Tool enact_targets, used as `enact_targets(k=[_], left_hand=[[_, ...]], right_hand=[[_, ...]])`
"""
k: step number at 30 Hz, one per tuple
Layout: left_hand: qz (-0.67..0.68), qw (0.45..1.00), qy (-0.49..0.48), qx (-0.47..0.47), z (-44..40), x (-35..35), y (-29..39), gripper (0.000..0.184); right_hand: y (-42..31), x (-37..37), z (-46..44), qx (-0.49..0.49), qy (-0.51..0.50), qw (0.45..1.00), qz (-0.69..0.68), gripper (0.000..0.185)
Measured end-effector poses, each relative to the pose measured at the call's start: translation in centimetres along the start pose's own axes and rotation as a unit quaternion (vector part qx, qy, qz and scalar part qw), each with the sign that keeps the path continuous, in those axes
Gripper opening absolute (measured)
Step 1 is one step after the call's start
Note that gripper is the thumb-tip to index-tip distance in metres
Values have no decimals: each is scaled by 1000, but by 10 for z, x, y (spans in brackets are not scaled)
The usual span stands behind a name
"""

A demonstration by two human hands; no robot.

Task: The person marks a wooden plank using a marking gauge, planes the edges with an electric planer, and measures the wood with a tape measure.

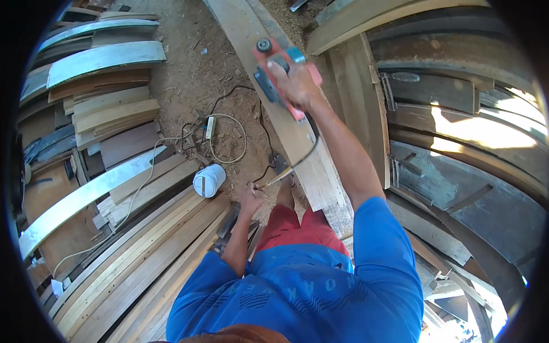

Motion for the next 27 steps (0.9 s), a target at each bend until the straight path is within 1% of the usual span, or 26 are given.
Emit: enact_targets(k=[1, 2, 3, 5, 6, 8, 9, 11, 13, 14, 15, 16, 17, 18, 19, 20, 22, 23, 25, 27], left_hand=[[61, 998, -2, -5, -1, 6, 0, 35], [123, 992, -4, -10, -1, 13, 2, 37], [121, 992, 11, 12, 0, 13, 22, 38], [112, 991, 46, 64, 0, -1, 70, 41], [120, 990, 39, 59, 2, 6, 74, 40], [135, 989, 28, 53, 6, 15, 78, 40], [107, 994, -7, 36, 8, 25, 71, 39], [48, 996, -80, 3, 15, 44, 51, 37], [30, 992, -114, -45, 30, 47, 36, 35], [21, 989, -132, -68, 36, 48, 28, 33], [1, 986, -155, -61, 43, 49, 25, 32], [-19, 983, -177, -53, 47, 47, 22, 31], [-39, 978, -199, -45, 52, 48, 20, 31], [-61, 978, -195, -39, 55, 50, 12, 31], [-83, 977, -194, -34, 60, 56, 1, 32], [-105, 976, -191, -28, 61, 60, -6, 33], [-83, 976, -196, -38, 60, 57, -8, 34], [-73, 977, -198, -41, 57, 55, -10, 35], [-48, 976, -208, -50, 49, 53, -12, 34], [-30, 979, -194, -45, 42, 44, -11, 33]], right_hand=[[-25, -3, -14, -1, -6, 1000, -2, 62], [-37, 8, -46, 19, -42, 998, -38, 58], [-42, 20, -76, 41, -80, 993, -71, 55], [-45, 30, -96, 40, -119, 976, -179, 48], [-47, 37, -97, 40, -139, 962, -232, 45], [-39, 42, -89, 40, -160, 956, -242, 41], [-31, 44, -79, 41, -170, 953, -247, 38], [-10, 43, -39, 50, -151, 963, -217, 44], [19, 43, 21, 42, -138, 974, -174, 49], [32, 40, 52, 32, -128, 981, -144, 42], [39, 32, 92, 23, -115, 987, -113, 38], [45, 25, 128, 19, -107, 990, -93, 39], [56, 21, 166, 21, -109, 990, -84, 45], [75, 25, 200, 33, -139, 986, -88, 55], [95, 30, 224, 47, -168, 980, -93, 73], [95, 30, 232, 60, -162, 980, -103, 72], [90, 31, 243, 86, -147, 977, -127, 69], [84, 34, 235, 71, -128, 982, -115, 61], [68, 39, 192, 37, -89, 991, -89, 49], [30, 42, 136, -4, -58, 996, -71, 47]])
Point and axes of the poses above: each hand's wrist, its own z-axis away from the middle knuckle, its own x-axis out of the palm, y = z × x, the point moved 10 cm from there along -z, towards the middle knuckle, and after that the axes turned 7 degrees about x, right-handed, at the moved point
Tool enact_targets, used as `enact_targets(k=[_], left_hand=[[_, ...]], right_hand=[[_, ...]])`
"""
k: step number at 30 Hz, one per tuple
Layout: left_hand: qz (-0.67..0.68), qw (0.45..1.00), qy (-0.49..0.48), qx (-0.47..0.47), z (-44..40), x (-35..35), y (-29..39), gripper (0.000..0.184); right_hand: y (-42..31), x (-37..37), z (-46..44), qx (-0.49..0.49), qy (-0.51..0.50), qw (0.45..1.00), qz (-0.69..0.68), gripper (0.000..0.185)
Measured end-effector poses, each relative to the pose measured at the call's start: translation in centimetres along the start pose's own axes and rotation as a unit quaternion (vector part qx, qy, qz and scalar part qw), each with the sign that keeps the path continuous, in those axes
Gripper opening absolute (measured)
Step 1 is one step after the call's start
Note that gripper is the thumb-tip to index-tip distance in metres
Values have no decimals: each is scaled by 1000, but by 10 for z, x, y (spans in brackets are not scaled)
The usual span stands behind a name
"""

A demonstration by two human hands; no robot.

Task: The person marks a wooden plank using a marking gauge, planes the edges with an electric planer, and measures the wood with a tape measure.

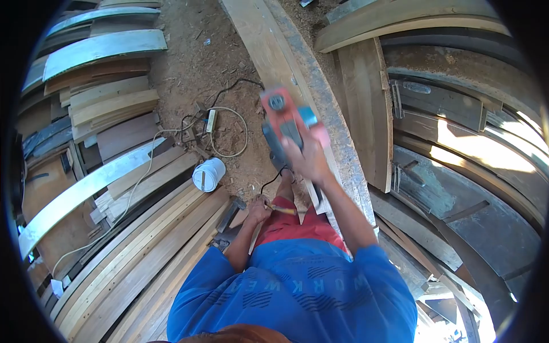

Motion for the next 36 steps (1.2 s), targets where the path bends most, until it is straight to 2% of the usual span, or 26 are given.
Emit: enact_targets(k=[3, 4, 6, 7, 10, 13, 14, 16, 18, 19, 20, 21, 24, 27, 28, 30, 33, 36], left_hand=[[41, 997, 54, 25, -7, -22, 10, 34], [75, 994, 71, 28, -12, -29, 14, 34], [123, 986, 108, 32, -13, -48, 32, 34], [136, 982, 129, 33, -7, -67, 51, 35], [153, 973, 162, 53, -3, -82, 62, 33], [118, 978, 156, 67, -11, -74, 55, 29], [99, 981, 150, 69, -11, -68, 51, 27], [83, 989, 103, 71, -7, -49, 44, 24], [56, 993, 63, 82, -3, -31, 45, 21], [39, 994, 47, 91, -2, -23, 46, 20], [22, 994, 31, 99, 0, -18, 49, 19], [33, 995, -20, 96, 0, -9, 52, 18], [-12, 985, -15, 174, -3, 4, 64, 19], [-6, 984, 27, 175, -13, 4, 62, 21], [25, 989, 29, 146, -17, -2, 60, 21], [86, 992, 36, 87, -20, -22, 63, 22], [148, 985, 71, 49, -22, -61, 79, 22], [148, 974, 156, 70, -39, -67, 77, 24]], right_hand=[[-36, 16, -104, 0, -1, 1000, 14, 46], [-44, 23, -147, -16, 0, 1000, -12, 47], [-63, 32, -208, 13, -29, 998, -49, 48], [-73, 33, -224, 57, -60, 995, -59, 48], [-79, 19, -241, 28, -69, 990, -119, 46], [-58, -5, -174, 41, -60, 995, -72, 45], [-43, -9, -147, 44, -70, 989, -121, 48], [-19, -35, -75, 44, -19, 998, 41, 48], [16, -54, -6, 10, 4, 999, 38, 37], [21, -62, 29, 55, -9, 998, -1, 37], [60, -64, 57, 66, -26, 997, 13, 61], [70, -67, 81, 105, -47, 993, -17, 63], [80, -75, 96, 127, -41, 990, -36, 64], [49, -77, 48, 58, 32, 997, -31, 55], [37, -76, 26, 36, 48, 998, -31, 53], [19, -73, -27, 33, 53, 998, -3, 48], [-17, -61, -119, 20, 51, 998, 15, 48], [-56, -48, -213, 20, 43, 999, 11, 53]])
Point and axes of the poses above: each hand's wrist, its own z-axis away from the middle knuckle, its own x-axis out of the palm, y = z × x, the point moved 10 cm from there along -z, towards the middle knuckle, and after that the axes turned 7 degrees about x, right-handed, at the moved point
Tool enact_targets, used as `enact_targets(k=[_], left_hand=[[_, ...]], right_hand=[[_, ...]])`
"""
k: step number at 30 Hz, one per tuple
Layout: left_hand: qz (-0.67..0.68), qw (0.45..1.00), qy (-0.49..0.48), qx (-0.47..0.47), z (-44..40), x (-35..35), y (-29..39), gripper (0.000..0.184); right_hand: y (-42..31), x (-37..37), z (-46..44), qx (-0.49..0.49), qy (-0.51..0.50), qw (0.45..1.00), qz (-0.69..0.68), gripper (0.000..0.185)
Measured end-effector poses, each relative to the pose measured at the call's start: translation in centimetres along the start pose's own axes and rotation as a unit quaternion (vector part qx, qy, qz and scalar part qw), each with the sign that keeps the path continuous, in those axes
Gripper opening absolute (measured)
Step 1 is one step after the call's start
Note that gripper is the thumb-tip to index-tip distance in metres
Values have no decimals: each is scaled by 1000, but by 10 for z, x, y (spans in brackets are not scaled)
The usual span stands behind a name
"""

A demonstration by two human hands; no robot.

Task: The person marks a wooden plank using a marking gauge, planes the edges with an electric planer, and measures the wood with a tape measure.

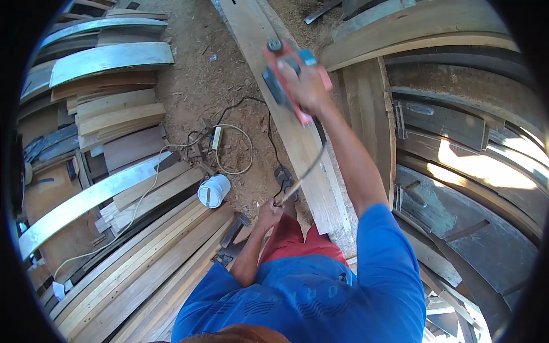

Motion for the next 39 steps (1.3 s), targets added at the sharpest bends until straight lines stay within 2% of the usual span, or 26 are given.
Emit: enact_targets(k=[3, 6, 7, 8, 10, 11, 13, 14, 15, 16, 18, 20, 23, 25, 27, 29, 32, 35, 37, 39], left_hand=[[82, 993, -60, -56, -9, 5, 26, 28], [237, 970, -19, 49, -7, 26, 21, 47], [296, 952, -32, 75, -4, 31, 23, 58], [311, 948, -27, 66, 0, 33, 17, 60], [341, 938, -22, 47, 10, 35, 17, 63], [360, 932, -50, -6, 14, 45, 7, 66], [396, 916, -43, -50, 15, 54, 10, 66], [412, 907, -39, -74, 17, 59, 10, 66], [410, 909, -40, -67, 12, 68, 6, 64], [409, 910, -41, -60, 4, 83, 0, 63], [399, 915, -48, -42, -7, 106, -5, 62], [352, 934, -55, -35, -3, 106, 24, 62], [225, 971, -69, -51, 16, 98, 90, 64], [215, 974, -62, -47, 16, 116, 93, 66], [279, 958, -42, -46, 14, 131, 76, 64], [321, 945, -39, -57, 20, 111, 88, 61], [224, 973, -53, -15, 15, 103, 35, 58], [294, 956, 15, 12, 61, 25, 54, 60], [134, 989, 41, -49, 82, -23, 35, 64], [19, 993, 63, -97, 101, -62, 44, 65]], right_hand=[[-46, 14, -58, 12, -37, 998, -53, 55], [-47, 29, -82, 4, -60, 995, -76, 56], [-38, 29, -77, 0, -62, 995, -81, 56], [-30, 25, -72, -5, -63, 994, -85, 56], [-9, 16, -17, 10, -80, 993, -86, 50], [9, 10, 13, 26, -84, 993, -76, 48], [72, 0, 79, 44, -98, 990, -95, 39], [70, -16, 128, 5, -90, 992, -92, 37], [99, -24, 166, 41, -95, 987, -121, 37], [108, -40, 203, 26, -70, 990, -120, 39], [131, -69, 269, 102, -39, 981, -163, 37], [166, -91, 314, 92, -10, 982, -165, 42], [183, -114, 371, 140, 29, 972, -186, 46], [194, -127, 391, 138, 60, 972, -178, 47], [192, -138, 403, 156, 78, 970, -171, 51], [197, -139, 405, 155, 85, 967, -182, 52], [203, -134, 402, 161, 68, 966, -191, 52], [205, -116, 391, 155, 34, 970, -186, 52], [196, -105, 386, 155, 13, 973, -172, 50], [199, -90, 375, 142, 1, 978, -152, 47]])
Point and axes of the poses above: each hand's wrist, its own z-axis away from the middle knuckle, its own x-axis out of the palm, y = z × x, the point moved 10 cm from there along -z, towards the middle knuckle, and after that the axes turned 7 degrees about x, right-handed, at the moved point
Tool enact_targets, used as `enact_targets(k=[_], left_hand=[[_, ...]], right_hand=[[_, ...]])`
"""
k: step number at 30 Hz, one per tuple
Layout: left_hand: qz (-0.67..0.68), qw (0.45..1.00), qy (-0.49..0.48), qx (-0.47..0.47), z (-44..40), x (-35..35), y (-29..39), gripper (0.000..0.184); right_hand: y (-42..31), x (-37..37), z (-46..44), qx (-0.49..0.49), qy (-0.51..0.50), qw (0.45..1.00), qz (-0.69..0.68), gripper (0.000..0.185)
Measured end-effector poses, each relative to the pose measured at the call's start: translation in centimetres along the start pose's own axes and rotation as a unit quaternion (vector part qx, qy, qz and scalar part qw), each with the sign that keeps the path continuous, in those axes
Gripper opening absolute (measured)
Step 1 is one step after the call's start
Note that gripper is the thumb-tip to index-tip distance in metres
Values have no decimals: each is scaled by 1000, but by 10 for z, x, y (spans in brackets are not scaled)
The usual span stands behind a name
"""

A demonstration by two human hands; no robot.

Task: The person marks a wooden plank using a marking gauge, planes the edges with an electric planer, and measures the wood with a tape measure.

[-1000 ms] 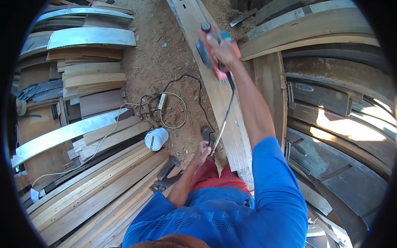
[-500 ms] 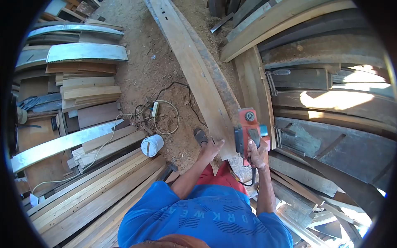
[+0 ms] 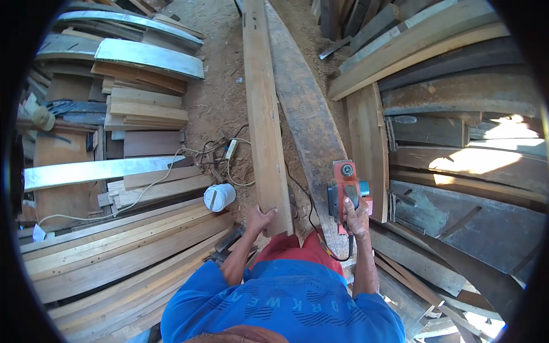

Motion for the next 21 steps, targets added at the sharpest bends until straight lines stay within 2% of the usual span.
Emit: enact_targets(k=[1, 2, 8, 11, 14, 15, 16, 17, 21], left_hand=[[-33, 999, 12, -15, 12, -20, 14, 63], [-66, 997, 25, -28, 17, -33, 21, 62], [-198, 975, 93, 43, 21, -37, 28, 57], [-136, 987, 80, 9, 17, -31, 10, 58], [-120, 988, 15, 91, 8, -14, -3, 74], [38, 996, -34, 79, 6, -5, -7, 81], [195, 975, -84, 63, 6, 5, -10, 89], [347, 927, -133, 43, 10, 17, -9, 97], [449, 875, -159, 86, -6, 44, -23, 96]], right_hand=[[1, 6, -5, -4, -5, 1000, 11, 46], [1, 16, -3, 40, -33, 999, 8, 46], [3, 23, -20, -24, -18, 996, 79, 46], [-2, 22, -22, -26, -24, 995, 93, 43], [7, 17, -30, -3, -36, 996, 83, 39], [6, 16, -31, -2, -38, 996, 80, 39], [7, 15, -32, 0, -40, 996, 77, 39], [8, 15, -32, 4, -43, 996, 75, 39], [2, 13, -32, -1, -41, 996, 75, 39]])
Point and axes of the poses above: each hand's wrist, its own z-axis away from the middle knuckle, its own x-axis out of the palm, y = z × x, the point moved 10 cm from there along -z, towards the middle knuckle, and after that the axes turned 7 degrees about x, right-handed, at the moved point
